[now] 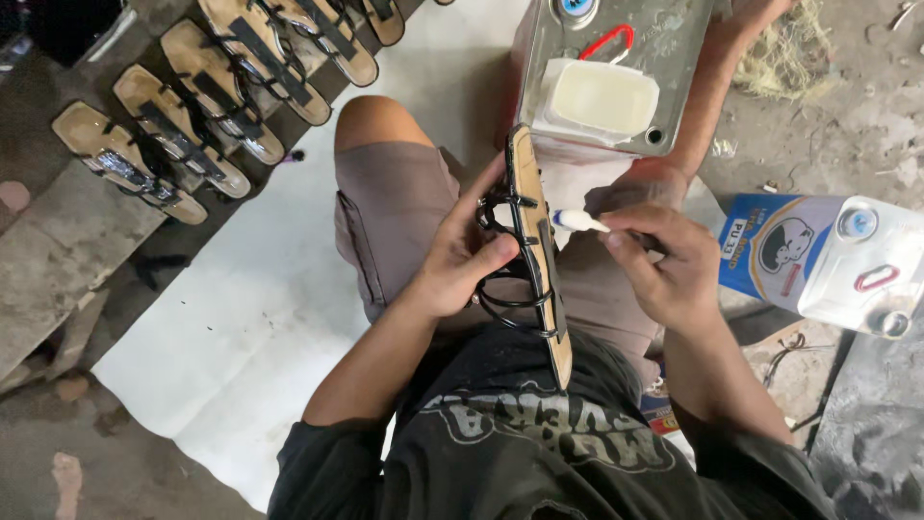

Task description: The person sits on the floor and uses a toothbrush to apply black paint to the straps and edges of a wooden sandal. They repeatedly dip the brush into a container of paint and carefully coat the sandal, then place it on a nearby rack with other finished sandals.

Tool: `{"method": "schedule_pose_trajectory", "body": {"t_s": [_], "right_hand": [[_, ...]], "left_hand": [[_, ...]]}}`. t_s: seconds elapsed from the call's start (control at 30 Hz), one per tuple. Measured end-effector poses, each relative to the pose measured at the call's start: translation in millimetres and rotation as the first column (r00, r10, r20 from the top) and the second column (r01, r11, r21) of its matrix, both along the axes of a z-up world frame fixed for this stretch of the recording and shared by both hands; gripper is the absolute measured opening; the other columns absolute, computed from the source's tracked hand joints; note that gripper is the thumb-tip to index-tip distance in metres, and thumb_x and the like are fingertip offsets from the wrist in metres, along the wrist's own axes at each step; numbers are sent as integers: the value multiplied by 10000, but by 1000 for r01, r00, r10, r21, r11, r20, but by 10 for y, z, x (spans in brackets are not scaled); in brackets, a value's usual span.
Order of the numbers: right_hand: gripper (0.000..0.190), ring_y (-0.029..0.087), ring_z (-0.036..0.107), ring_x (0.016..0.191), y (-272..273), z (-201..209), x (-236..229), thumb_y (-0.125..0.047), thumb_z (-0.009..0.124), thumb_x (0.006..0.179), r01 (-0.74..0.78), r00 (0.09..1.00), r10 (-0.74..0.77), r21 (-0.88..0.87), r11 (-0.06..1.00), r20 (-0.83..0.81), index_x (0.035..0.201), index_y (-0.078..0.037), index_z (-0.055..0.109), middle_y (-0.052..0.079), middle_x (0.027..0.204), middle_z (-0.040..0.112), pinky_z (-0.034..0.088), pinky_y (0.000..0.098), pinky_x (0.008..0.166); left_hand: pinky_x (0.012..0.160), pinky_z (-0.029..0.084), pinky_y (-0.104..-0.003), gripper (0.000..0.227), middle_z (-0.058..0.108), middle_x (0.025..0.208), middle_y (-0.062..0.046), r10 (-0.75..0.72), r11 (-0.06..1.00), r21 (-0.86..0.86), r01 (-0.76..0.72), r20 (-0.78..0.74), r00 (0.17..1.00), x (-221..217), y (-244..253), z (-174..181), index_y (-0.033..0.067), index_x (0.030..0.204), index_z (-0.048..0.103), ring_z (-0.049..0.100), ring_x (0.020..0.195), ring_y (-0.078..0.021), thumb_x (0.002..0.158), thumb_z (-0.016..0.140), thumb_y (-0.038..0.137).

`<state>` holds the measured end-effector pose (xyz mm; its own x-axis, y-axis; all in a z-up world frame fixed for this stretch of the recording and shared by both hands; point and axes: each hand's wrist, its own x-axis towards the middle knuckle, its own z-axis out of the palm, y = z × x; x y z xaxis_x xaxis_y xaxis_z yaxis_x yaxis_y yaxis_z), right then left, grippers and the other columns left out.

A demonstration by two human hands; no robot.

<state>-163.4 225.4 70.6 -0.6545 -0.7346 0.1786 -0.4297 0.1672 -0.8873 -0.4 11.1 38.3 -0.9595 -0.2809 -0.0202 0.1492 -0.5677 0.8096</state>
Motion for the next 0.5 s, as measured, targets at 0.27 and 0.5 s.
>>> {"method": "schedule_pose_trajectory", "body": {"t_s": [0.27,0.5], "right_hand": [[132,208,722,895,-143,189,201,48,738,983,2,982,-12,-51,999,-187,1103,8,700,145,1099,730,553,272,787],[141,214,708,853,-82,193,124,69,741,926,-118,963,86,-111,987,-254,1034,-3,686,144,1002,723,552,265,713]], "left_hand": [[984,531,-264,904,406,1632,-56,-57,993,-97,66,97,994,58,110,283,53,1695,231,570,1205,-107,987,782,164],[903,536,-229,895,485,1433,-77,-31,999,-39,35,99,995,68,146,401,59,1676,232,599,1051,-82,972,777,151]]}}
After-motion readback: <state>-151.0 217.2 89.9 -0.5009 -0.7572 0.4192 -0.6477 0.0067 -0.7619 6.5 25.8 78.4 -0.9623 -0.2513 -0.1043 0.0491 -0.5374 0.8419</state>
